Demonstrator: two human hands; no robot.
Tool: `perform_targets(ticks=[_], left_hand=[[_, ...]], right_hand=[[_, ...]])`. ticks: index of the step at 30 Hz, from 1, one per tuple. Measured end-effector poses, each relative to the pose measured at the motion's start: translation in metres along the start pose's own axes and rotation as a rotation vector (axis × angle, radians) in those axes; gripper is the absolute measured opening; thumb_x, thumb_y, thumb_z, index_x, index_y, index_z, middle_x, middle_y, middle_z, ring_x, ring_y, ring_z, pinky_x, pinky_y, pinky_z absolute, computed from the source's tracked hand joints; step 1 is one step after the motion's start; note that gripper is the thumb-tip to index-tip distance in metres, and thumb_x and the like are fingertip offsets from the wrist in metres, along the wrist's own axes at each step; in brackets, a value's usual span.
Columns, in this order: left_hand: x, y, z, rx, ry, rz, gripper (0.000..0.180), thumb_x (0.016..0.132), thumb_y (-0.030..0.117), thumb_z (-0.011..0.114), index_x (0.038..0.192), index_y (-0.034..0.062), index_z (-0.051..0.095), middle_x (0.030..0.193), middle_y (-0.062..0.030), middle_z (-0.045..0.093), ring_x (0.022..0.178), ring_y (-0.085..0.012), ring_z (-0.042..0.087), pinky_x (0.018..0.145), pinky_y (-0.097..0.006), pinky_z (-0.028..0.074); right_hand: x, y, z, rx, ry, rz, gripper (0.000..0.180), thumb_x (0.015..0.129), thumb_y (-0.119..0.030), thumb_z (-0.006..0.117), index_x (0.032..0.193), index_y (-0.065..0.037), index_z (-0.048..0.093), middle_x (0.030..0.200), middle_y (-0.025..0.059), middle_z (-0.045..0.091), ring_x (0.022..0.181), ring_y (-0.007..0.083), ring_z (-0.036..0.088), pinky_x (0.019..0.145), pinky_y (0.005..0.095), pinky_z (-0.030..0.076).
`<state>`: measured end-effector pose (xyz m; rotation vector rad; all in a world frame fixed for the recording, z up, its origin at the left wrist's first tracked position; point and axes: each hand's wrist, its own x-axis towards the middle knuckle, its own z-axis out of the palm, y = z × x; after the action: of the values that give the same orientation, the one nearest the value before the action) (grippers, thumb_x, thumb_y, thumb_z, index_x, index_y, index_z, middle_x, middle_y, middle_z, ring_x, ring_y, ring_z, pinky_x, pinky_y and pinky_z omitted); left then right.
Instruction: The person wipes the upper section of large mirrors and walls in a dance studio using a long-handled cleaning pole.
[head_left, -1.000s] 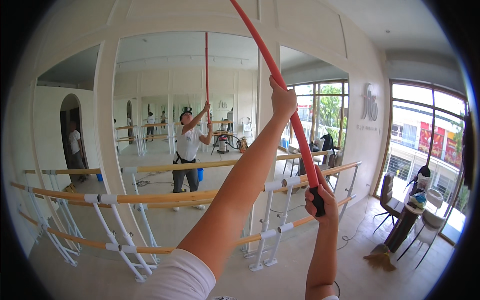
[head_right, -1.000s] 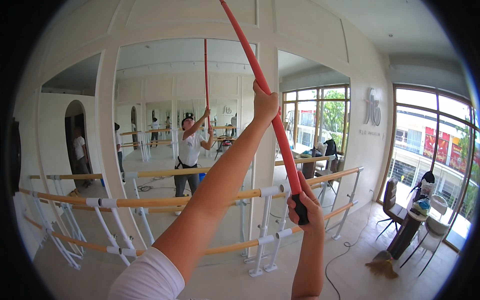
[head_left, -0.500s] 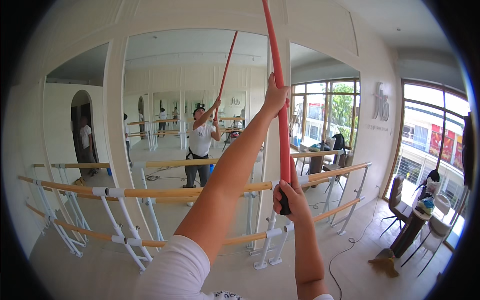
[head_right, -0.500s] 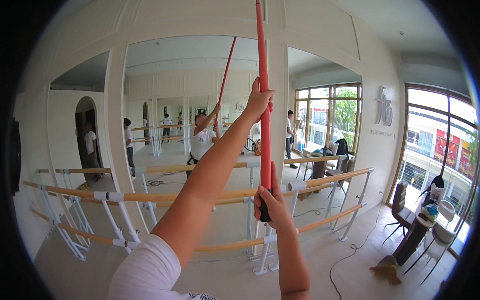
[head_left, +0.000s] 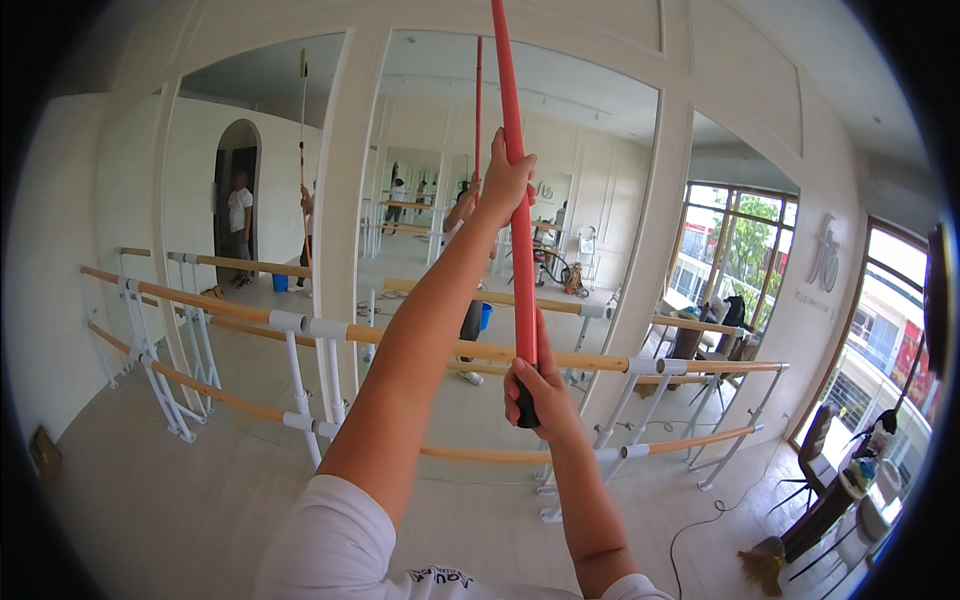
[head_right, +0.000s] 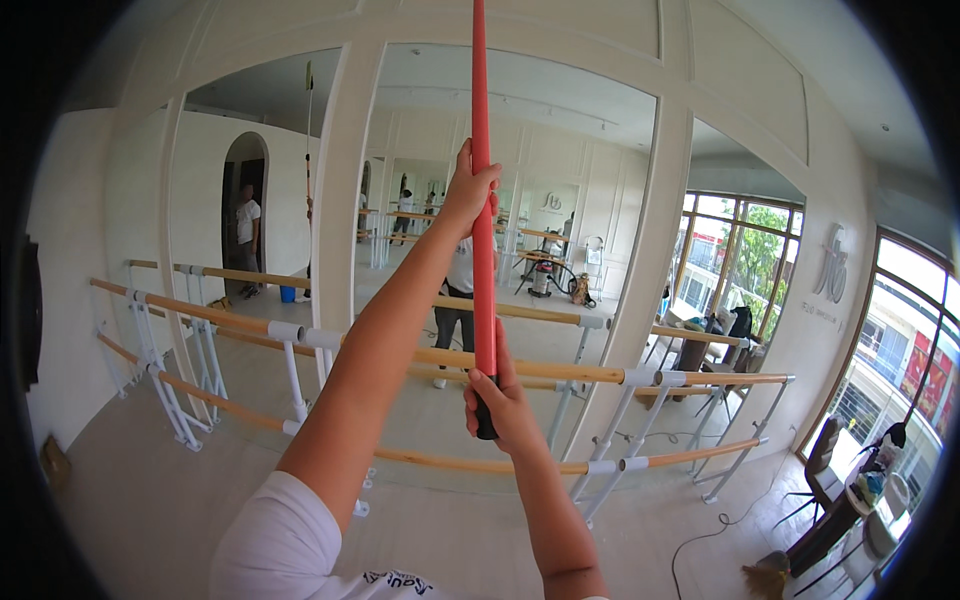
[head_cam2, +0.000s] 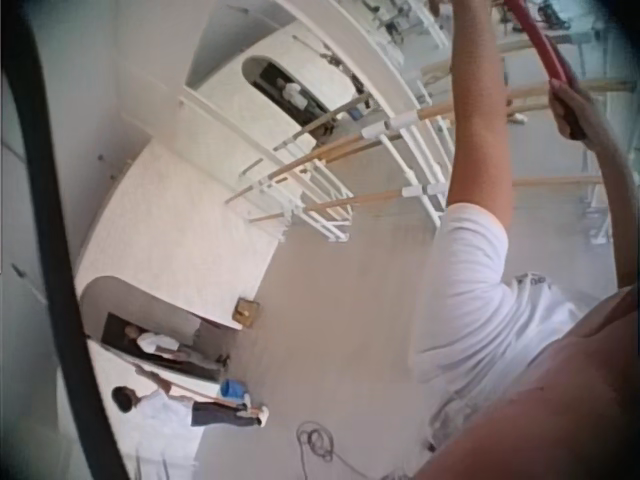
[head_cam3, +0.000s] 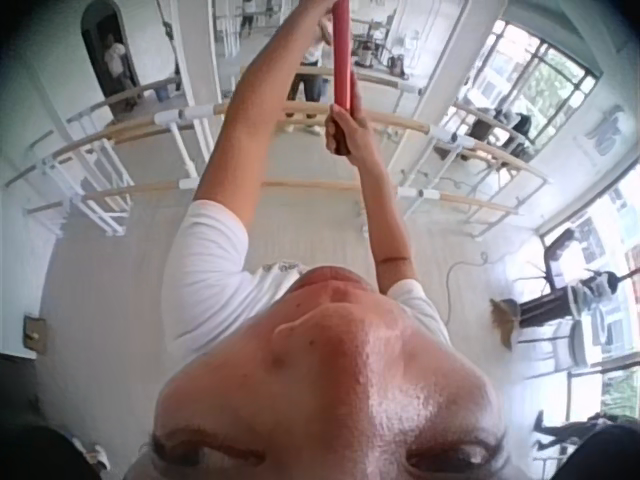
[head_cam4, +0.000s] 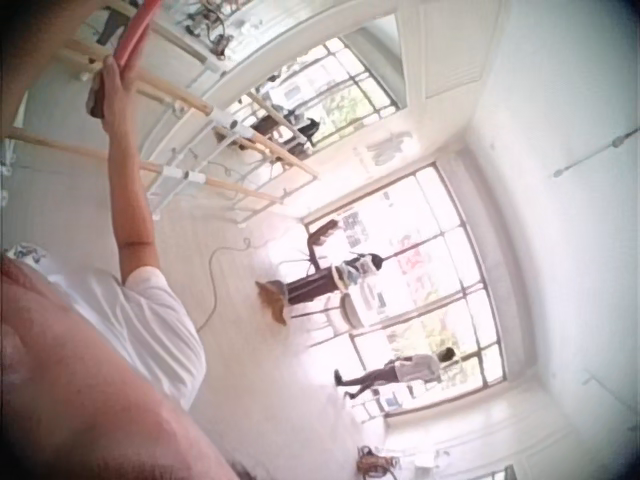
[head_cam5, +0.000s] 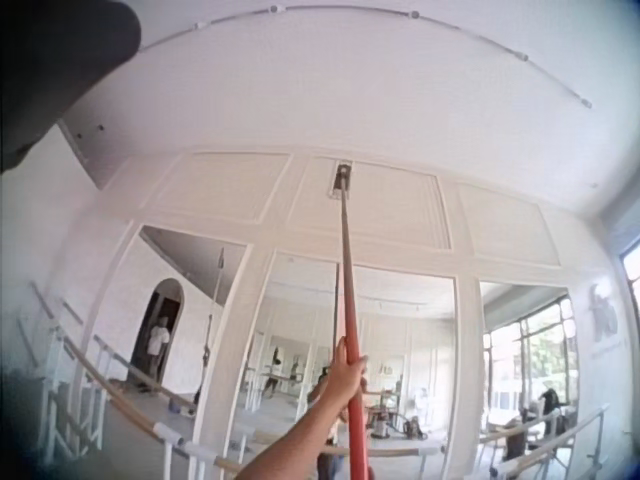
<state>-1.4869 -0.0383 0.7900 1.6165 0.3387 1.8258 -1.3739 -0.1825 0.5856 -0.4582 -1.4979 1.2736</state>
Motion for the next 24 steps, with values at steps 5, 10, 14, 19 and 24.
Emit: perform_targets(ticks=[5,10,14,19,24], left_hand=[[-0.027,0.015,-0.034,0.054,0.013,-0.026,0.08,0.08,0.009,0.058,0.142,0.0155,0.01,0.077,-0.0067,0.05,0.051,-0.0136,0.051,0.043,-0.029,0.047],[0.006,0.03,-0.037,0.081,0.231,0.027,0.078,0.08,0.013,0.06,0.141,0.0133,0.011,0.081,-0.0105,0.056,0.052,-0.0187,0.057,0.042,-0.032,0.049],[-0.001,0.011,0.047,0.164,0.15,-0.017,0.071,0.083,0.01,0.056,0.139,0.0137,0.012,0.082,-0.012,0.053,0.047,-0.0178,0.053,0.04,-0.032,0.047],[-0.036,-0.016,0.176,0.003,0.103,-0.041,0.074,0.085,0.009,0.051,0.141,0.011,0.004,0.084,-0.0148,0.055,0.046,-0.0197,0.054,0.039,-0.032,0.048],[-0.06,-0.064,0.289,0.022,0.016,-0.037,0.073,0.085,0.009,0.05,0.141,0.0093,0.004,0.078,-0.0174,0.057,0.044,-0.0222,0.056,0.038,-0.033,0.048]], right_hand=[[-0.023,0.011,0.023,0.05,-0.008,0.043,0.067,0.094,-0.016,0.046,0.145,-0.033,0.006,0.067,0.0032,0.045,0.045,0.0098,0.043,0.04,0.0244,0.041],[-0.098,0.03,0.026,0.124,-0.027,0.073,0.066,0.094,-0.019,0.047,0.146,-0.029,0.007,0.066,0.0043,0.045,0.044,0.0106,0.044,0.041,0.0241,0.04],[-0.157,0.007,-0.044,0.141,0.076,-0.012,0.065,0.092,-0.019,0.051,0.146,-0.022,0.014,0.067,0.0052,0.047,0.047,0.0098,0.046,0.04,0.0227,0.039],[-0.243,-0.038,-0.135,0.006,0.293,-0.112,0.063,0.089,-0.016,0.057,0.143,-0.014,0.025,0.07,0.0069,0.051,0.05,0.0109,0.048,0.041,0.0224,0.04],[-0.305,-0.038,-0.193,-0.004,0.451,-0.125,0.062,0.088,-0.019,0.058,0.142,-0.016,0.027,0.067,0.0083,0.05,0.046,0.0123,0.047,0.037,0.023,0.04]])
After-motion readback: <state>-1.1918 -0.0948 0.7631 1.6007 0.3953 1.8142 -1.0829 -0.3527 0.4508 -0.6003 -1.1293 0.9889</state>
